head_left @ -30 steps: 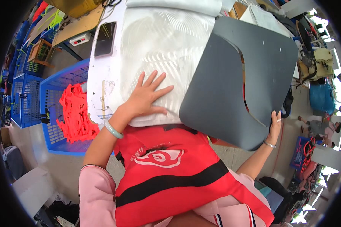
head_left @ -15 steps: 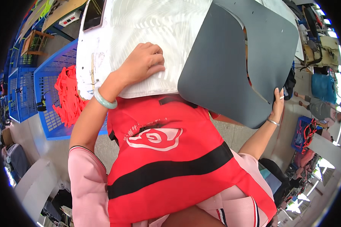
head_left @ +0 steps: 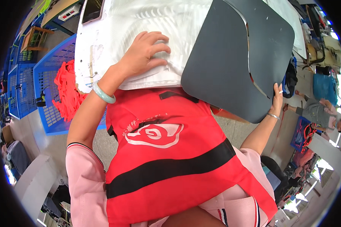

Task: The worker is using a white marker to trace a template onto a piece of grey synthetic material, occasionally using a yellow mallet to adjust the layers.

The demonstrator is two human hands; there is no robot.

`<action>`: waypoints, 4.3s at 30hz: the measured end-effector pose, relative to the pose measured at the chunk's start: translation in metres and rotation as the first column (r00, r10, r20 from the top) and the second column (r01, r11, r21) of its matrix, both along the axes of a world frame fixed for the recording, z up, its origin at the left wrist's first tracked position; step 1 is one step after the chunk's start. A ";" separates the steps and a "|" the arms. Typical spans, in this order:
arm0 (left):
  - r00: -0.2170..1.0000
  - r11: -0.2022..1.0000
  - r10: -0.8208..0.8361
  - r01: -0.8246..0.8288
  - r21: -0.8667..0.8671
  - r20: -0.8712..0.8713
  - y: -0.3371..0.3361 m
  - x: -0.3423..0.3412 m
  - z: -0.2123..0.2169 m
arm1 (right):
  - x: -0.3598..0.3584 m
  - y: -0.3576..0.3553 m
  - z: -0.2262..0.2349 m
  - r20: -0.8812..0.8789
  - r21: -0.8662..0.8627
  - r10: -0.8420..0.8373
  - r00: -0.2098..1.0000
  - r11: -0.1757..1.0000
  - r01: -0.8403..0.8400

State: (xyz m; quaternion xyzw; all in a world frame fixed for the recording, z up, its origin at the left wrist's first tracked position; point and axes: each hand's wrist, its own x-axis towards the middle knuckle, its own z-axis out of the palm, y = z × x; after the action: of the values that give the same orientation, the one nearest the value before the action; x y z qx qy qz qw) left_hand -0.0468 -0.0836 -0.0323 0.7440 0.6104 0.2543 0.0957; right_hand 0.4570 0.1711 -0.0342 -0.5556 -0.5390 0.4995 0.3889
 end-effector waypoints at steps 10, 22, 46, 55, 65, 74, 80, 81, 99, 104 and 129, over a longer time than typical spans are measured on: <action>0.925 0.954 0.195 -0.103 -0.281 0.325 0.066 -0.042 0.028 | -0.044 -0.014 0.028 0.049 0.048 0.096 0.994 0.994 -0.098; 0.966 0.706 0.167 0.023 -0.708 0.197 0.122 -0.090 0.041 | -0.068 -0.052 0.070 -0.070 0.040 -0.009 0.997 0.999 0.012; 0.948 0.926 0.091 -0.193 0.325 0.304 0.355 -0.256 0.151 | -0.217 0.041 0.033 -0.550 0.074 0.502 0.667 0.825 -0.560; 0.989 0.969 -0.089 0.113 0.218 -0.115 0.278 -0.097 0.091 | -0.239 0.071 0.008 -0.282 0.013 0.345 0.895 0.935 -0.356; 0.985 0.920 0.170 -0.151 0.363 -0.021 0.237 -0.152 0.063 | -0.240 0.038 0.036 -0.502 0.032 0.382 0.776 0.905 -0.425; 0.967 0.884 0.251 -0.243 0.399 0.033 0.282 -0.161 0.082 | -0.266 0.086 0.018 -0.300 0.138 0.408 0.862 0.913 -0.384; 0.529 0.508 0.680 -0.839 0.195 0.508 0.251 -0.365 0.046 | -0.274 0.087 0.035 -0.224 0.108 0.398 0.890 0.917 -0.383; 0.439 0.461 0.768 -0.884 0.073 0.465 0.253 -0.373 0.033 | -0.259 0.092 0.029 -0.249 0.082 0.378 0.892 0.926 -0.369; 0.755 0.724 0.656 -0.629 -0.283 0.003 0.377 -0.371 0.008 | -0.261 0.092 0.021 -0.234 0.037 0.236 0.943 0.972 -0.234; 0.636 0.705 0.708 -0.619 -0.346 0.306 0.347 -0.475 -0.008 | -0.274 0.089 0.013 -0.258 0.042 0.263 0.930 0.964 -0.262; 0.544 0.753 0.658 -0.477 -0.453 0.521 0.060 -0.180 0.060 | -0.335 0.131 -0.018 -0.266 0.177 0.255 0.930 0.961 -0.213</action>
State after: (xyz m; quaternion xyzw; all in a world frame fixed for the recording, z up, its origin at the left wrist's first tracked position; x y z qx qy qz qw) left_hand -0.2267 -0.0234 0.0277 0.3461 0.7729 0.4324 0.3097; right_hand 0.1224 0.3016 -0.0524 -0.3793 -0.5746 0.5770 0.4395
